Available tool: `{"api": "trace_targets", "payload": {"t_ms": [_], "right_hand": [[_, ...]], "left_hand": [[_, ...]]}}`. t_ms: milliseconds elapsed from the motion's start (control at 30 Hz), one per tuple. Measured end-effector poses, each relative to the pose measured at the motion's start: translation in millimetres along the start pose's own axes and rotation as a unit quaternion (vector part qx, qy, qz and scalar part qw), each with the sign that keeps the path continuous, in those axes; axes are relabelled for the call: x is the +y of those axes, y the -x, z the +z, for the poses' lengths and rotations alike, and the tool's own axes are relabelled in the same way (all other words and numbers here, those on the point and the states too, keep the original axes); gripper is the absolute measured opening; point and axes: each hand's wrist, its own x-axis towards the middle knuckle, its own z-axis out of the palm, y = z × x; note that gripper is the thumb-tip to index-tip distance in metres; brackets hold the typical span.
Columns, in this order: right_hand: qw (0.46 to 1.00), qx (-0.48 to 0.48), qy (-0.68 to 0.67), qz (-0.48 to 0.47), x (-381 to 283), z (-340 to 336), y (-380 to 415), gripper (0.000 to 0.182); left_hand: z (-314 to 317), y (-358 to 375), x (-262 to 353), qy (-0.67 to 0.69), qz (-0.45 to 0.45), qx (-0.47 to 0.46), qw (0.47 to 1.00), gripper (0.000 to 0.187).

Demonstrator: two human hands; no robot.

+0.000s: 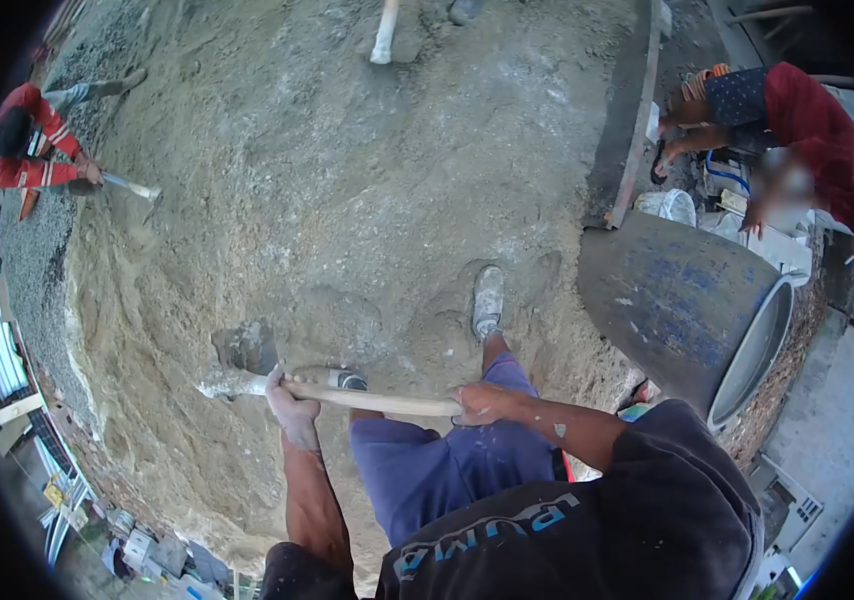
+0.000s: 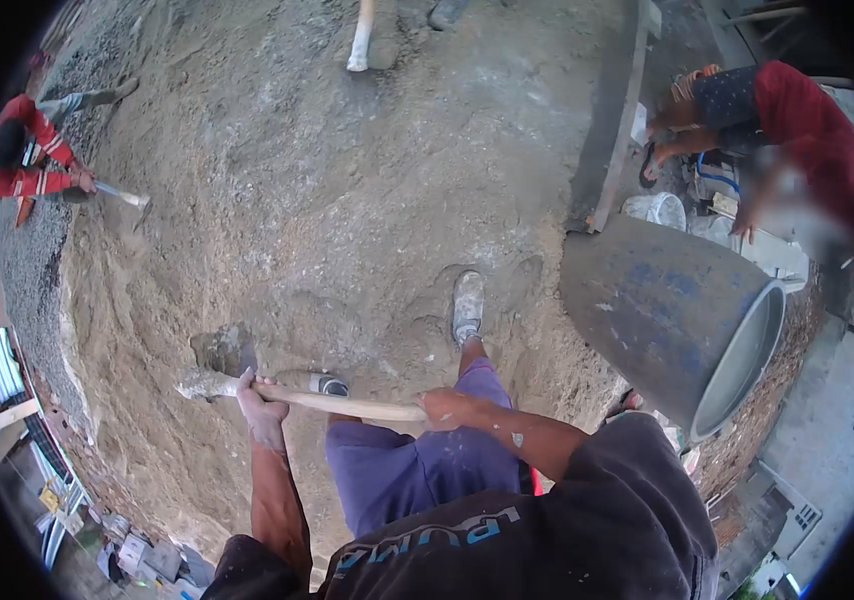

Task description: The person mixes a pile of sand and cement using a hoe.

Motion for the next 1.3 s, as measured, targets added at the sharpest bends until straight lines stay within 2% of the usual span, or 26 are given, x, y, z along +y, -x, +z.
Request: {"api": "trace_targets", "payload": {"t_ms": [67, 133, 167, 200, 267, 300, 400, 467, 500, 567, 600, 633, 700, 833, 900, 933, 1000, 1067, 1133, 1167, 1200, 1267, 1300], "right_hand": [[0.998, -0.045, 0.029, -0.016, -80, 11, -53, 0.037], [0.996, -0.038, 0.029, -0.075, -159, 10, -94, 0.041], [0.994, -0.009, 0.035, -0.102, -185, 22, -121, 0.041], [0.992, 0.025, 0.038, -0.122, -209, 32, -146, 0.042], [0.994, 0.013, 0.021, -0.105, -260, 33, -195, 0.042], [0.994, 0.026, 0.031, -0.103, -273, 40, -230, 0.041], [0.997, 0.053, 0.025, -0.044, -247, 62, -324, 0.041], [0.998, 0.052, 0.011, 0.043, -224, 61, -335, 0.04], [0.994, 0.044, 0.006, 0.096, -211, 47, -328, 0.039], [0.99, 0.074, 0.004, 0.121, -182, 46, -303, 0.04], [0.984, 0.062, -0.028, 0.164, -172, 40, -291, 0.04], [0.975, 0.05, -0.061, 0.207, -167, 31, -278, 0.041], [0.972, 0.023, -0.094, 0.214, -162, -7, -255, 0.04], [0.963, -0.041, -0.184, 0.193, -149, -90, -204, 0.038], [0.961, -0.075, -0.196, 0.181, -122, -134, -152, 0.032], [0.96, -0.086, -0.202, 0.175, -111, -161, -120, 0.029], [0.973, -0.041, -0.146, 0.176, -106, -218, -21, 0.036], [0.984, -0.018, -0.035, 0.172, -64, -252, 79, 0.047], [0.976, 0.079, 0.125, 0.159, -26, -273, 187, 0.054], [0.952, 0.123, 0.16, 0.228, -11, -280, 231, 0.053], [0.924, 0.156, 0.195, 0.289, 6, -283, 268, 0.053], [0.842, 0.165, 0.324, 0.398, 64, -281, 325, 0.055], [0.831, 0.175, 0.35, 0.396, 84, -281, 343, 0.055]], "left_hand": [[-44, -6, 79, 0.047, 0.059, -0.022, 0.997, 0.02], [-64, -4, 145, 0.062, 0.194, -0.036, 0.978, 0.02], [-69, -3, 167, 0.068, 0.222, -0.026, 0.972, 0.019], [-73, -8, 178, 0.071, 0.243, -0.022, 0.967, 0.019], [-69, -24, 161, -0.034, 0.321, 0.095, 0.942, 0.024], [-65, -37, 143, -0.056, 0.329, 0.119, 0.935, 0.025], [-70, -109, 87, -0.195, 0.326, 0.202, 0.903, 0.028], [-70, -164, 53, -0.181, 0.151, 0.126, 0.964, 0.028], [-61, -173, 34, -0.19, 0.106, 0.082, 0.973, 0.025], [-48, -168, -2, -0.233, -0.015, 0.01, 0.972, 0.019], [-35, -165, -13, -0.261, -0.083, -0.025, 0.961, 0.016], [-21, -161, -24, -0.25, -0.106, -0.048, 0.961, 0.017], [4, -150, -40, -0.234, -0.15, -0.093, 0.956, 0.018], [69, -137, -51, -0.052, -0.189, -0.06, 0.979, 0.025], [108, -107, -59, 0.04, -0.192, -0.006, 0.98, 0.027], [120, -98, -69, 0.06, -0.187, -0.009, 0.98, 0.027], [149, -78, -94, 0.092, -0.194, -0.034, 0.976, 0.028], [178, -57, -121, 0.119, -0.16, -0.069, 0.978, 0.028], [226, -7, -167, 0.137, -0.232, -0.175, 0.947, 0.026], [245, 18, -173, 0.155, -0.257, -0.218, 0.928, 0.026], [272, 60, -199, 0.129, -0.242, -0.233, 0.933, 0.022], [303, 96, -252, 0.159, -0.301, -0.274, 0.9, 0.019], [311, 105, -279, 0.164, -0.306, -0.258, 0.901, 0.02]]}}
